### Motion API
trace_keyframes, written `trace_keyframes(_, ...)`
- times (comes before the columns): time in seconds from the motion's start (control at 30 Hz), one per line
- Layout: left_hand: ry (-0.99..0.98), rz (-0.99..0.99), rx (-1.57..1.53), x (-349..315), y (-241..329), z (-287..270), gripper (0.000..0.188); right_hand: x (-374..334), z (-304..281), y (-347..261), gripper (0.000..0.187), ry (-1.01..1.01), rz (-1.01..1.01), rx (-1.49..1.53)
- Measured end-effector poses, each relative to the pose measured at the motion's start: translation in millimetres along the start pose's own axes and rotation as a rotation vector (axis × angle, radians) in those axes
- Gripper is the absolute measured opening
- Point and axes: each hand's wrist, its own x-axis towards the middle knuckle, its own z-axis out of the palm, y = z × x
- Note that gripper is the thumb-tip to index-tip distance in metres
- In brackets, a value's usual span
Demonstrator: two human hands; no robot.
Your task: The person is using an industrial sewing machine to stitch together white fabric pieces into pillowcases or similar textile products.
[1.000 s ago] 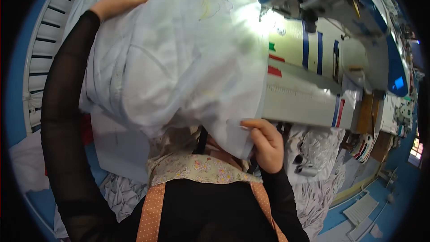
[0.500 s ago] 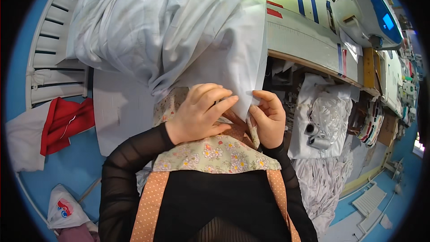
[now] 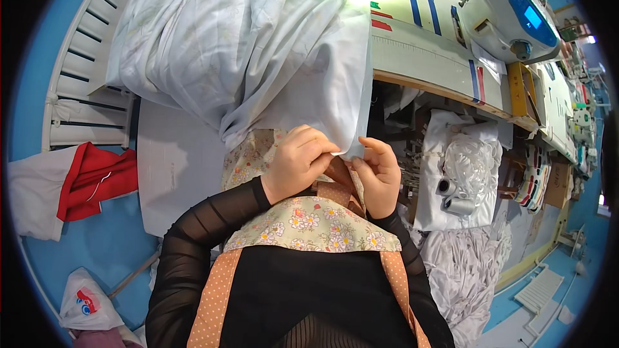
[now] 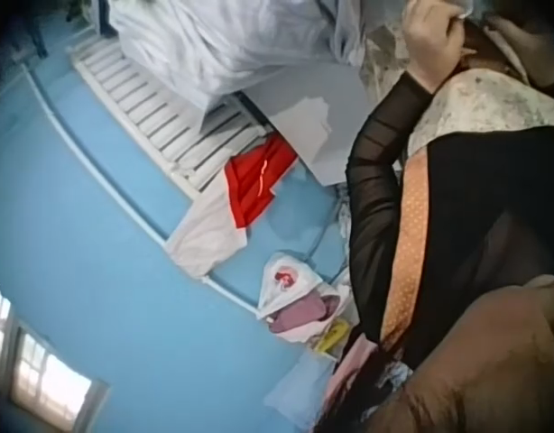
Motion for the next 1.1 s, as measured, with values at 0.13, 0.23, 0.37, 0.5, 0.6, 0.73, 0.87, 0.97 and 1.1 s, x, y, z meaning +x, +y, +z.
trace_keyframes(0.13, 0.010, -0.009, -0.009, 12, 11, -13, 0.020, 2, -10, -6, 0.032, -0.084, -0.154, -0.296)
trace_keyframes(0.23, -0.003, 0.000, -0.016, 19, 21, -23, 0.020, 8, -11, -15, 0.029, -0.053, -0.326, -0.462)
trace_keyframes(0.37, -0.014, 0.017, -0.009, 29, 31, -29, 0.020, 20, -12, -24, 0.028, -0.042, -0.662, -0.637)
trace_keyframes(0.5, 0.009, 0.087, 0.015, 39, 39, -29, 0.020, 23, -14, -33, 0.028, -0.059, -0.803, -0.655)
trace_keyframes(0.6, -0.079, 0.060, 0.051, 44, 44, -24, 0.019, 22, -13, -39, 0.025, -0.072, -0.873, -0.678)
trace_keyframes(0.73, -0.098, 0.099, 0.069, 44, 42, -17, 0.018, 27, -15, -46, 0.026, -0.066, -0.952, -0.726)
trace_keyframes(0.87, -0.128, 0.074, 0.064, 36, 38, -17, 0.017, 35, -20, -51, 0.023, -0.208, -0.985, -0.725)
trace_keyframes(0.97, -0.124, 0.139, 0.026, 30, 44, -16, 0.015, 41, -18, -59, 0.022, -0.293, -1.003, -0.680)
trace_keyframes(1.1, -0.448, 0.245, -0.181, 29, 54, -3, 0.023, 50, -13, -81, 0.019, -0.206, -0.974, -0.586)
